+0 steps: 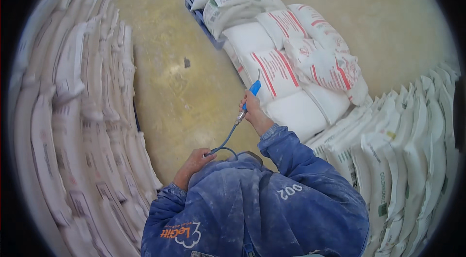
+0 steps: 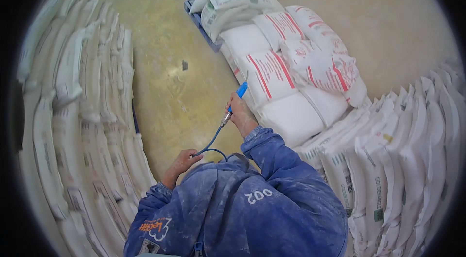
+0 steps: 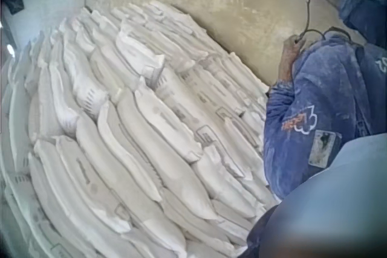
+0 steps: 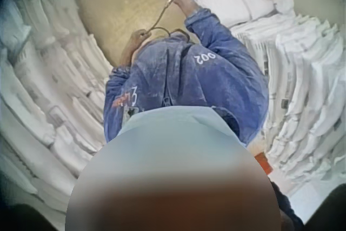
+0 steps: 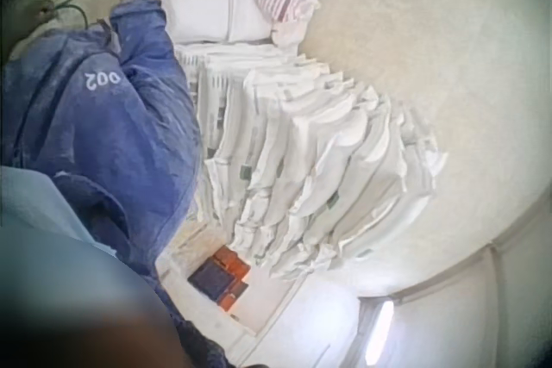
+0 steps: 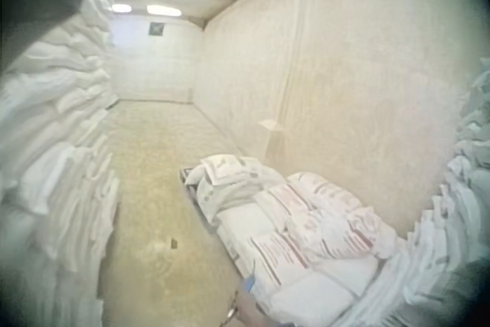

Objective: The person connects a blue air nozzle to a wall-mounted faucet and uses it to blow dust off several blue plastic pallets. They handle the pallets one by one, lifting and turning them to clean different sides and the grid surfaces before stacking them.

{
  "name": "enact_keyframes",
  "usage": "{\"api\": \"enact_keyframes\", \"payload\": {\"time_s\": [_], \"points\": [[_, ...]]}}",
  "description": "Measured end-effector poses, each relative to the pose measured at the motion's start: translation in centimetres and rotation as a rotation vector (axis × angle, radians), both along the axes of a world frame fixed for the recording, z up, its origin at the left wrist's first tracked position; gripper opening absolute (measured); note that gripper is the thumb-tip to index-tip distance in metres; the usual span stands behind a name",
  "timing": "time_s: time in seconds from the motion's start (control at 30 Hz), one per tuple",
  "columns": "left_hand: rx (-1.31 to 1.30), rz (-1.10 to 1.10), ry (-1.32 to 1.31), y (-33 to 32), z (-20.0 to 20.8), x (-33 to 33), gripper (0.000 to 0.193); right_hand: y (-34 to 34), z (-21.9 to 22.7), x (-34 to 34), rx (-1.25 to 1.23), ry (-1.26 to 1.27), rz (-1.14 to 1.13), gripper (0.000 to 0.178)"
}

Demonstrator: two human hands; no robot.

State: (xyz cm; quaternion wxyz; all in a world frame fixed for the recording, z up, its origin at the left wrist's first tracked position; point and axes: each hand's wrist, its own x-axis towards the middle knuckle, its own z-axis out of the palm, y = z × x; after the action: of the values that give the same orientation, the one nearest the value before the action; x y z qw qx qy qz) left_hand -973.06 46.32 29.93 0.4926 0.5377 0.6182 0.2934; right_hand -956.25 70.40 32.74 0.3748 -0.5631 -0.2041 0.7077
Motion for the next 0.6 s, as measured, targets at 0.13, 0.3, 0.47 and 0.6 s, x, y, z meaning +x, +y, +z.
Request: {"api": "enact_keyframes", "payload": {"time_s": [0.13,0.3,0.47,0.6], "points": [[0.045,-0.089,0.011,10.7,6.6,-8.1,0.036,9.8,2.6,-8.0,0.039,0.133,-0.019,0.023],[0.168,-0.231,0.105,23.9,9.4,-17.4,0.04,21.9,0.9,-15.4,0.017,0.274,-0.029,0.023],[0.076,-0.241,0.058,38.0,10.6,-26.3,0.039,34.9,-2.2,-24.6,-0.095,0.319,0.003,0.024],[-0.1,-0.203,0.001,48.6,12.4,-33.9,0.037,48.9,-1.3,-33.2,-0.015,0.355,-0.023,0.025]]}}
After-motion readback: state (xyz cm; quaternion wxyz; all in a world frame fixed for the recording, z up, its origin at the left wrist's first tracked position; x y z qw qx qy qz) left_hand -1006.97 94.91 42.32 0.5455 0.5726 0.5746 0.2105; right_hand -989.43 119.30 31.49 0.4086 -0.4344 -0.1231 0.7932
